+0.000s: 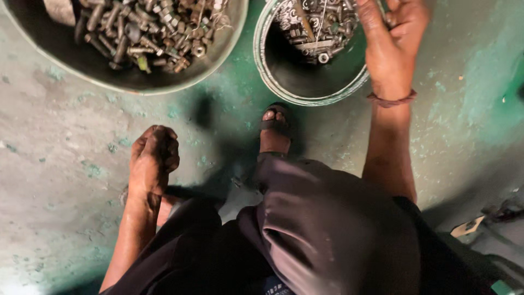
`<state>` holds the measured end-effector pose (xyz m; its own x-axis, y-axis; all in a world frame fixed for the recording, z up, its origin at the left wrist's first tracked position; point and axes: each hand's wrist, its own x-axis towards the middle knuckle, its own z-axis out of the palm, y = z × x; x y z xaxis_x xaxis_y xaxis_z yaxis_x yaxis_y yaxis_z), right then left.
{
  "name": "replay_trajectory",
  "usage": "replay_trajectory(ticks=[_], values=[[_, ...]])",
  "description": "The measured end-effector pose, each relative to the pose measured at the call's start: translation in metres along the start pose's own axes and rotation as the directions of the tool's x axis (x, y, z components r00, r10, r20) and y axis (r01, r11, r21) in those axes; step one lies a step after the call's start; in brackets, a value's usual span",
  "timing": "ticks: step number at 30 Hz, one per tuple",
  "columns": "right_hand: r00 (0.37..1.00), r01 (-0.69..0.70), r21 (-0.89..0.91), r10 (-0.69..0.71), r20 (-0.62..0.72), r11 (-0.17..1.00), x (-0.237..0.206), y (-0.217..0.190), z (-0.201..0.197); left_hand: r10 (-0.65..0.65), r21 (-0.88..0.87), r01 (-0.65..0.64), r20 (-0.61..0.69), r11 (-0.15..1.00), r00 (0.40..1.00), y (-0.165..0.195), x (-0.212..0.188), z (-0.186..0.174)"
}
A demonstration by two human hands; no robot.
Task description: The person picks bolts and nuts from a metal bowl and a paint can, then threads the nuts onto the bolts by hand. The person walks to a green machine and inserts the assembled fasteners into holes on the machine frame.
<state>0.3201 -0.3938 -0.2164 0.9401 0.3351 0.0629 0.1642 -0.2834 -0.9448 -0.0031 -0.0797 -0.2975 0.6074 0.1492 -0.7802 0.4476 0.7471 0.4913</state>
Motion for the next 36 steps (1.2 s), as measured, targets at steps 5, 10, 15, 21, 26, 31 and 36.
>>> replay_trajectory(ticks=[5, 10, 15, 21, 26, 31, 36], values=[[0.999, -0.041, -0.026, 0.042, 0.030, 0.999, 0.011, -0.016, 0.011, 0.002, -0.029, -0.001, 0.016, 1.000, 1.000, -0.004, 0.000, -0.003], [0.998, -0.020, 0.097, 0.025, -0.052, 0.995, 0.000, 0.005, 0.011, 0.009, -0.039, -0.007, 0.053, 0.999, 0.999, -0.006, 0.003, -0.001], [0.999, -0.010, 0.071, 0.012, -0.035, 0.997, 0.002, 0.007, 0.004, 0.027, -0.048, -0.024, 0.056, 0.999, 0.998, -0.008, 0.004, -0.001], [1.000, -0.008, 0.025, 0.008, -0.017, 1.000, 0.003, -0.008, 0.004, 0.024, -0.084, -0.019, 0.062, 0.996, 0.998, -0.011, 0.004, -0.002], [0.999, -0.032, 0.100, 0.032, -0.004, 0.994, -0.003, -0.018, 0.017, 0.039, -0.081, -0.032, 0.092, 0.996, 0.995, -0.010, 0.004, -0.001], [0.999, -0.041, 0.156, 0.038, 0.022, 0.987, -0.011, -0.028, 0.032, 0.050, -0.064, -0.042, 0.128, 0.997, 0.990, -0.011, 0.008, 0.000], [0.999, -0.049, 0.155, 0.047, 0.015, 0.987, -0.012, -0.031, 0.036, 0.024, 0.029, -0.026, 0.051, 0.999, 0.998, -0.015, 0.011, 0.005]])
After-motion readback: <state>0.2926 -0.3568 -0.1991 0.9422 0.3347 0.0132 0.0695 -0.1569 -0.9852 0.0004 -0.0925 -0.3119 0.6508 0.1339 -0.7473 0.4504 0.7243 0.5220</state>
